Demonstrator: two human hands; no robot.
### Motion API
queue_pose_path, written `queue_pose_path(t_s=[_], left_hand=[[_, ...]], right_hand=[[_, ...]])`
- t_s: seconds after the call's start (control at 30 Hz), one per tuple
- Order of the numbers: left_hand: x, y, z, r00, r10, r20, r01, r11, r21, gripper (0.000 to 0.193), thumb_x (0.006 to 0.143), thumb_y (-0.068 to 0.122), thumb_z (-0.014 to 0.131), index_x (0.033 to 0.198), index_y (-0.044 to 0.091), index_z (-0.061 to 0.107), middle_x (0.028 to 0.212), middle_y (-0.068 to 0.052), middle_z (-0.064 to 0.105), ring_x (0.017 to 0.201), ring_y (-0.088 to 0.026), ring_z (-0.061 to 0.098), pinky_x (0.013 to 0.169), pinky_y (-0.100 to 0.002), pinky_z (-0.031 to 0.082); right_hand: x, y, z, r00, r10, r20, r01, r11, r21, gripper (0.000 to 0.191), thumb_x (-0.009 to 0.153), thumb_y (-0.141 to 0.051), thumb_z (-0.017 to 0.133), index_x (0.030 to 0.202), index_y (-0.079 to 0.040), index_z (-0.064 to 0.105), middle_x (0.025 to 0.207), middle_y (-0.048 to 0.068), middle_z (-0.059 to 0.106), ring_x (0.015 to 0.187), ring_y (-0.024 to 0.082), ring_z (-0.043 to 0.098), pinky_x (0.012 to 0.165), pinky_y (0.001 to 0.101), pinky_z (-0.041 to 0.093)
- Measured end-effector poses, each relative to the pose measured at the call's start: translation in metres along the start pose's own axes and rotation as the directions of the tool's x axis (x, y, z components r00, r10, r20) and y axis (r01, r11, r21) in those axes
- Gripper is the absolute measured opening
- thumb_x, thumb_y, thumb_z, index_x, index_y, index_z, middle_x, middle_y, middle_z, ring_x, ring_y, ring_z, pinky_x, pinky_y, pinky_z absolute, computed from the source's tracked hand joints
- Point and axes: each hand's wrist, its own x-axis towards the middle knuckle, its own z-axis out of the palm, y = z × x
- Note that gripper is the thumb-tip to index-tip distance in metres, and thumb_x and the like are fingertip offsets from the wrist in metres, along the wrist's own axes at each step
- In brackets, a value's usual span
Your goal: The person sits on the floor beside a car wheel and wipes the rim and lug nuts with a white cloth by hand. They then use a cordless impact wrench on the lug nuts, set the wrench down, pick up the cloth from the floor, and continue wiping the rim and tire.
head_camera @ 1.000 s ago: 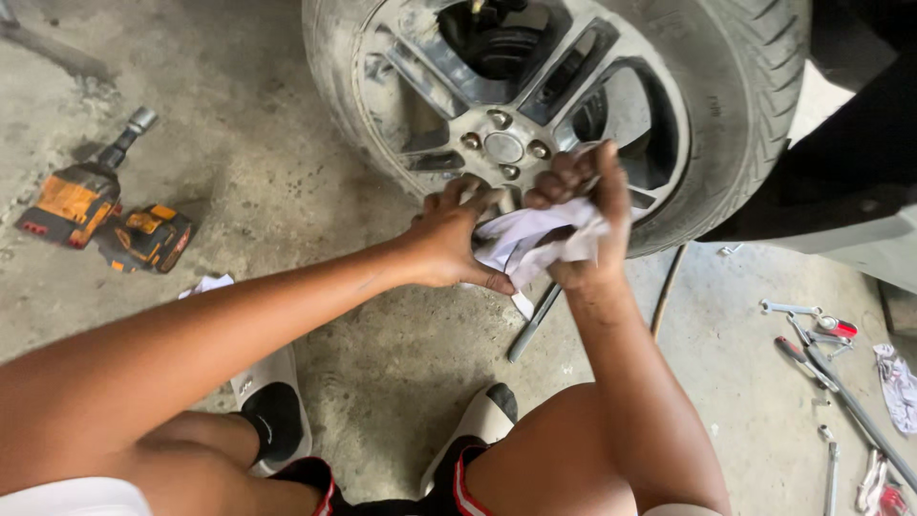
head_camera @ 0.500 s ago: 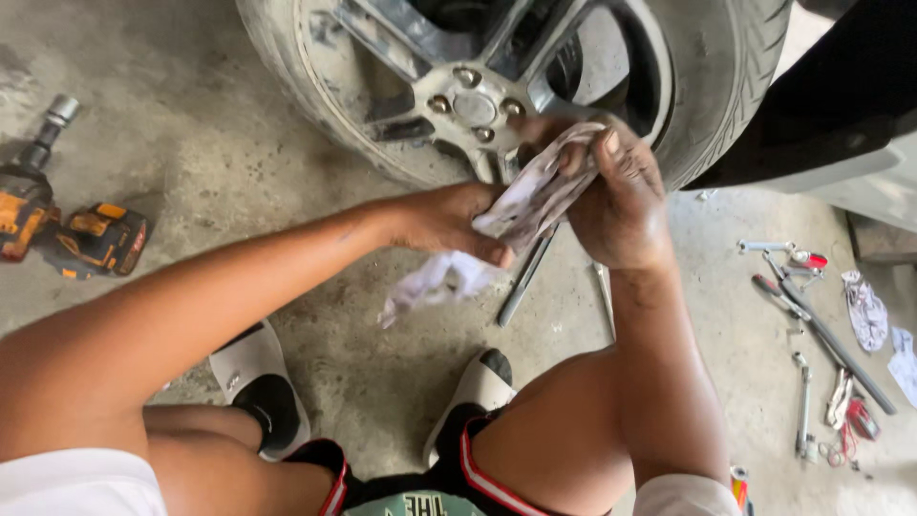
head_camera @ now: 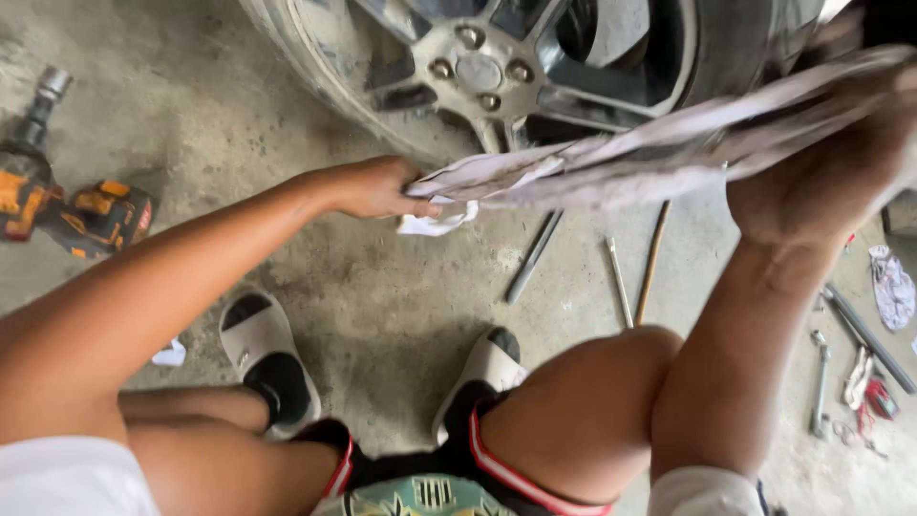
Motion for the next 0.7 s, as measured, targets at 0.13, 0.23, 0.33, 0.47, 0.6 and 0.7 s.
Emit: queue_pose_path(t_s=[0.13,0.23,0.33,0.47,0.6,0.7], left_hand=[[-0.021,0.007,-0.049,0.992,-0.091,-0.087,0.074,0.98,-0.187,0.04,0.086,0.036,0.078,0.113,0.008,0.073,0.092,-0.009,0.078,0.079,-0.021,0.073,0.069,-0.041,0.059],[-0.042,0.031,-0.073,0.959,-0.158,-0.235,0.059,0.923,-0.381,0.042,0.089,0.038,0.071,0.119,0.008,0.073,0.094,-0.011,0.078,0.078,-0.025,0.072,0.068,-0.046,0.056],[-0.048,0.068,-0.083,0.927,-0.217,-0.306,0.194,0.976,-0.103,0.052,0.084,0.042,0.077,0.123,0.008,0.07,0.111,-0.015,0.073,0.093,-0.03,0.068,0.08,-0.049,0.052],[-0.04,0.115,-0.067,0.868,0.248,-0.43,0.014,0.854,0.521,0.085,0.055,0.044,0.099,0.128,0.015,0.066,0.155,-0.033,0.043,0.117,-0.045,0.057,0.09,-0.056,0.049],[-0.032,0.138,-0.038,0.917,0.239,-0.318,-0.268,0.962,-0.051,0.105,0.074,0.036,0.094,0.15,0.0,0.031,0.122,-0.019,0.065,0.11,-0.026,0.066,0.096,-0.04,0.054],[-0.026,0.145,-0.021,0.822,0.247,-0.514,-0.441,0.847,-0.298,0.046,0.094,0.023,0.078,0.127,0.003,0.053,0.116,-0.012,0.068,0.106,-0.02,0.068,0.094,-0.037,0.055]], right_hand=[[-0.006,0.0,-0.016,0.942,0.337,0.001,-0.304,0.851,-0.428,0.023,0.119,-0.016,0.055,0.129,-0.003,0.07,0.113,0.018,0.071,0.1,0.022,0.068,0.093,0.0329,0.056],[-0.011,0.004,-0.003,0.921,0.385,0.056,-0.289,0.773,-0.565,0.022,0.111,-0.008,0.056,0.128,-0.002,0.069,0.116,0.014,0.072,0.106,0.022,0.069,0.097,0.0328,0.056],[-0.012,0.012,0.034,0.913,0.297,0.279,0.02,0.65,-0.759,0.026,0.099,-0.003,0.064,0.124,-0.003,0.071,0.125,0.015,0.068,0.109,0.029,0.068,0.093,0.0373,0.056],[-0.012,0.026,0.103,0.922,0.241,0.305,0.103,0.604,-0.79,0.029,0.094,-0.004,0.071,0.124,-0.004,0.069,0.124,0.016,0.061,0.106,0.03,0.066,0.088,0.0383,0.055],[-0.01,0.023,0.14,0.98,0.198,0.01,-0.146,0.755,-0.639,0.04,0.093,-0.006,0.076,0.129,-0.004,0.06,0.113,0.012,0.064,0.097,0.025,0.066,0.082,0.0391,0.056],[-0.012,0.019,0.142,0.988,0.143,-0.055,-0.153,0.945,-0.289,0.045,0.097,-0.007,0.074,0.134,-0.003,0.048,0.124,0.009,0.061,0.111,0.019,0.065,0.096,0.0371,0.055]])
